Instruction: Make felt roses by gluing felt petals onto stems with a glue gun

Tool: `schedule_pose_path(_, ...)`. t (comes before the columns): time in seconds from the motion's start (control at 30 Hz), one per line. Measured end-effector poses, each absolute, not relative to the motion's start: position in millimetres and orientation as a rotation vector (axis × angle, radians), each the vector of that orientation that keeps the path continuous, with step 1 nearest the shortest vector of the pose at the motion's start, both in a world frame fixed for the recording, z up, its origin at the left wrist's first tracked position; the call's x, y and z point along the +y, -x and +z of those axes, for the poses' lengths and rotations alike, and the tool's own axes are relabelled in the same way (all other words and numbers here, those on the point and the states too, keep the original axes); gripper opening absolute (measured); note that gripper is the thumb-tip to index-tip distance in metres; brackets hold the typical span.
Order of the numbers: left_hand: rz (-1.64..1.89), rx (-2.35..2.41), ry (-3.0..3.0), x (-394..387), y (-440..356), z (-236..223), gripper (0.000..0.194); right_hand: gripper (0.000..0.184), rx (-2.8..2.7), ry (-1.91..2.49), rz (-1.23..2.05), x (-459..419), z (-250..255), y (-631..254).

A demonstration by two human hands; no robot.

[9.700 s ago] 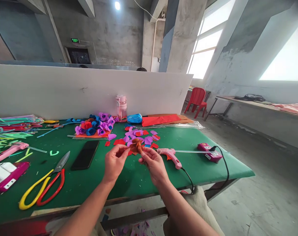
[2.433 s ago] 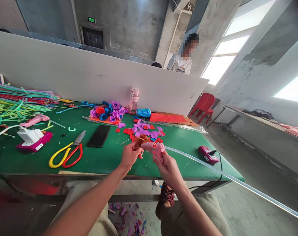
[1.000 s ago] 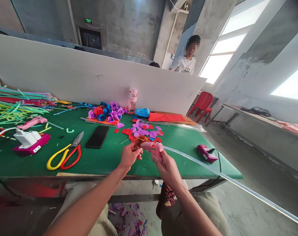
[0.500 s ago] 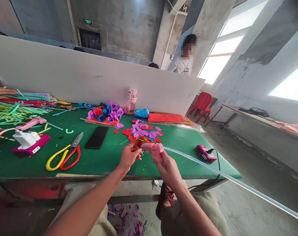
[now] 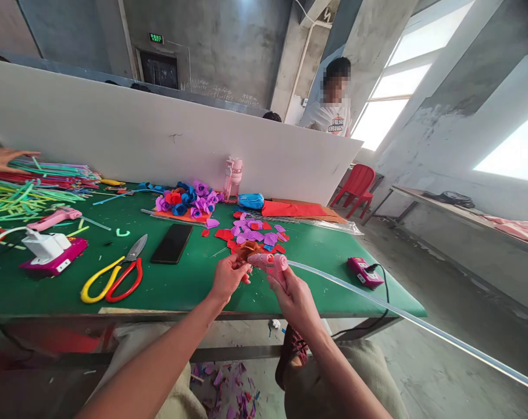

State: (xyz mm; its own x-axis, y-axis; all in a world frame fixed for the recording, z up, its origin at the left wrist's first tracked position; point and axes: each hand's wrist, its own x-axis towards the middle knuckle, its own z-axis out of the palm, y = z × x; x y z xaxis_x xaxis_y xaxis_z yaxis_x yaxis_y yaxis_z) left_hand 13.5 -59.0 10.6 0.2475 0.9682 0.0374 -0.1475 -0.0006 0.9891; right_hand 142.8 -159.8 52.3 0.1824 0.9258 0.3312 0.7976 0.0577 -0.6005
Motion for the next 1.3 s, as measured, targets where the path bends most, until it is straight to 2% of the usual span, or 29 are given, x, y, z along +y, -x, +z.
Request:
schedule_pose_path(0.3,1.085,0.928,-1.208,-60.8,-12.8,14.9,0.007,0.028,-1.657,1.752,0.248,-162.0,51.8,-144.5)
schedule_pose_path(0.5,1.088,0.929,-1.213,-60.1,-13.1,13.6,0.013,0.029,-1.599,1.744,0.258,-161.0,49.6,-145.6)
schedule_pose_path(0.83,1.093,0.899,-1.195,-55.1,-12.8,4.8,0.006,0.031,-1.608,1.709,0.32,-159.7,46.3,-145.1)
schedule_pose_path(1.0,1.11,0.889,-1.19,-51.0,-9.9,3.5,0.018,0.029,-1.422,1.586,0.502,-161.6,49.9,-156.2)
schedule_pose_path(1.3,1.034,0.787,-0.969,-51.5,-6.0,6.9,0.034,0.04,-1.089,1.455,0.709,-163.3,57.2,-174.4)
